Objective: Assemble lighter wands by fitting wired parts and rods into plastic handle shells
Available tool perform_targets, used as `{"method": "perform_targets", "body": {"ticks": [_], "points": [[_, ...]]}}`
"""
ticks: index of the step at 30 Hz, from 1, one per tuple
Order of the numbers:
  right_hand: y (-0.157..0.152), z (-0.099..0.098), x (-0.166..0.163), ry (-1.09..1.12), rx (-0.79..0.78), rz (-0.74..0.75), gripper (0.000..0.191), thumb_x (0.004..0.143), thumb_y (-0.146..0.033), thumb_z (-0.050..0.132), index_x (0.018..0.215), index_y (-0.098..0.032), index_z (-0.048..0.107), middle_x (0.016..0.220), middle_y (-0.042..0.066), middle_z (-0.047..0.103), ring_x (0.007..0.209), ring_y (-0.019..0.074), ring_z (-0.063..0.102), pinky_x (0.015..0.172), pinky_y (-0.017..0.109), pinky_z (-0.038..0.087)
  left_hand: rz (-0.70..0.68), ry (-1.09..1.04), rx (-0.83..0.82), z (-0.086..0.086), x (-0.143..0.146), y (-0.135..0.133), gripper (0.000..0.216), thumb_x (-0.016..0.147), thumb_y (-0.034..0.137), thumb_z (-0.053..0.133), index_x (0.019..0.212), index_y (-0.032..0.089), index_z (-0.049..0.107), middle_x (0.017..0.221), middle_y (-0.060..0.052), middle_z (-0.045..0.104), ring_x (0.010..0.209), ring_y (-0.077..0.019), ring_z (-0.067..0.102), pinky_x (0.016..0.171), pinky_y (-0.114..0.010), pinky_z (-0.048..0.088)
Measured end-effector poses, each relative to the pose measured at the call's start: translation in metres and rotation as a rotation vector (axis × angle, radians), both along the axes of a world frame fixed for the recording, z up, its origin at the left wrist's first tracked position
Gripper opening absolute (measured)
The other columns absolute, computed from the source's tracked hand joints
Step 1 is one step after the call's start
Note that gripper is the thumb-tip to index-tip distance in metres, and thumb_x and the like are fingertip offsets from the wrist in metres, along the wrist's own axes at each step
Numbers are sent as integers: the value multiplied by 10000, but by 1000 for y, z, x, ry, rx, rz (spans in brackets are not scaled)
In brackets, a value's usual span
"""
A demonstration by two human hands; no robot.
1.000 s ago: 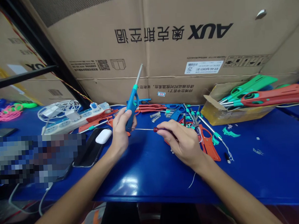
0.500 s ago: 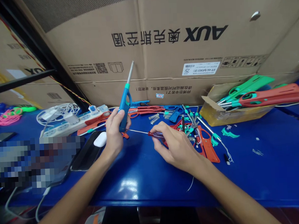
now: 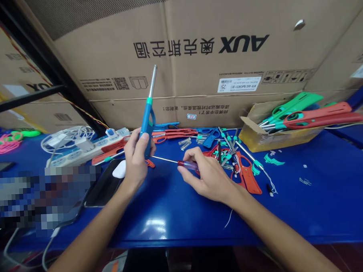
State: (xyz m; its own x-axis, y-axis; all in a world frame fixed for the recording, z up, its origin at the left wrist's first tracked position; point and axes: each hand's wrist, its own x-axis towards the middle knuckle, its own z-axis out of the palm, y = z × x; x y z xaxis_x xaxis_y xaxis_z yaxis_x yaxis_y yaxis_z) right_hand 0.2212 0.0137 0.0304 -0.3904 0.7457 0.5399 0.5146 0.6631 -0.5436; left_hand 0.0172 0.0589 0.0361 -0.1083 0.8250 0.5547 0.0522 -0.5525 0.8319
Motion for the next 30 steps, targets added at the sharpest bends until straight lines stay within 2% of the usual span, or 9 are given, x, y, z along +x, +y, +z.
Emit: {"method": "perform_targets", "body": {"ticks": [4, 7, 11, 13, 16, 20, 23, 28, 30], "points": [[1, 1, 1, 40, 129, 2, 105, 966, -304, 613, 1017, -214, 593, 941, 30, 704, 755, 143, 661, 668, 276, 507, -9, 3, 8, 0, -2, 2, 200, 988, 373, 518, 1044, 188, 571, 606, 53, 436, 528, -110, 390, 510, -256, 321], [3, 3, 1, 44, 205, -93, 95, 962, -297, 628, 956, -214, 673, 873, 17, 726, 732, 146, 662, 691, 290, 508, -5, 30, 1, -2, 0, -1, 232, 993, 393, 515, 1090, 189, 570, 614, 52, 437, 536, -110, 401, 514, -253, 331], [3, 3, 0, 57, 169, -195, 196, 1010, -304, 532, 900, -204, 659, 829, 24, 711, 730, 154, 665, 675, 298, 506, 3, 92, -44, -7, 4, -5, 275, 1016, 413, 476, 1156, 192, 561, 625, 50, 453, 548, -111, 428, 536, -253, 357], [3, 2, 0, 53, 160, -162, 134, 980, -330, 583, 997, -204, 625, 909, 35, 706, 774, 162, 673, 694, 300, 525, 14, 124, -60, -8, 5, -6, 282, 1021, 409, 471, 1178, 191, 558, 632, 49, 464, 555, -111, 440, 550, -256, 366], [4, 0, 1, 48, 186, -81, 219, 938, -310, 650, 1109, -205, 562, 1003, 48, 684, 854, 169, 677, 759, 306, 549, 20, 120, -50, -7, 4, -6, 271, 1027, 402, 464, 1154, 186, 567, 642, 47, 469, 568, -110, 444, 565, -259, 370], [5, -1, 0, 30, 203, -71, 112, 971, -306, 606, 1015, -204, 587, 911, 35, 701, 808, 164, 684, 722, 291, 539, 19, 86, -30, -4, 5, -6, 243, 1033, 386, 453, 1103, 183, 567, 641, 47, 454, 575, -112, 428, 569, -262, 362], [4, -1, -1, 3, 143, -145, 164, 992, -350, 566, 916, -208, 598, 789, 10, 688, 694, 157, 661, 659, 296, 510, 3, 85, -32, -2, 5, -7, 228, 1033, 377, 450, 1081, 185, 564, 638, 46, 458, 574, -114, 425, 568, -266, 354], [4, -1, -3, 12, 80, 25, 241, 945, -306, 642, 1135, -209, 529, 1084, 64, 663, 1003, 189, 656, 877, 330, 521, 21, 54, -13, 1, 2, -4, 208, 1029, 368, 457, 1018, 188, 563, 608, 54, 429, 551, -114, 402, 552, -270, 332], [4, -2, -3, 59, 101, 85, 192, 962, -240, 611, 1131, -209, 525, 1094, 63, 648, 1012, 170, 645, 890, 318, 517, 26, 49, -11, 1, 1, -3, 206, 1026, 367, 461, 994, 189, 558, 601, 55, 432, 546, -113, 406, 548, -269, 330]]}}
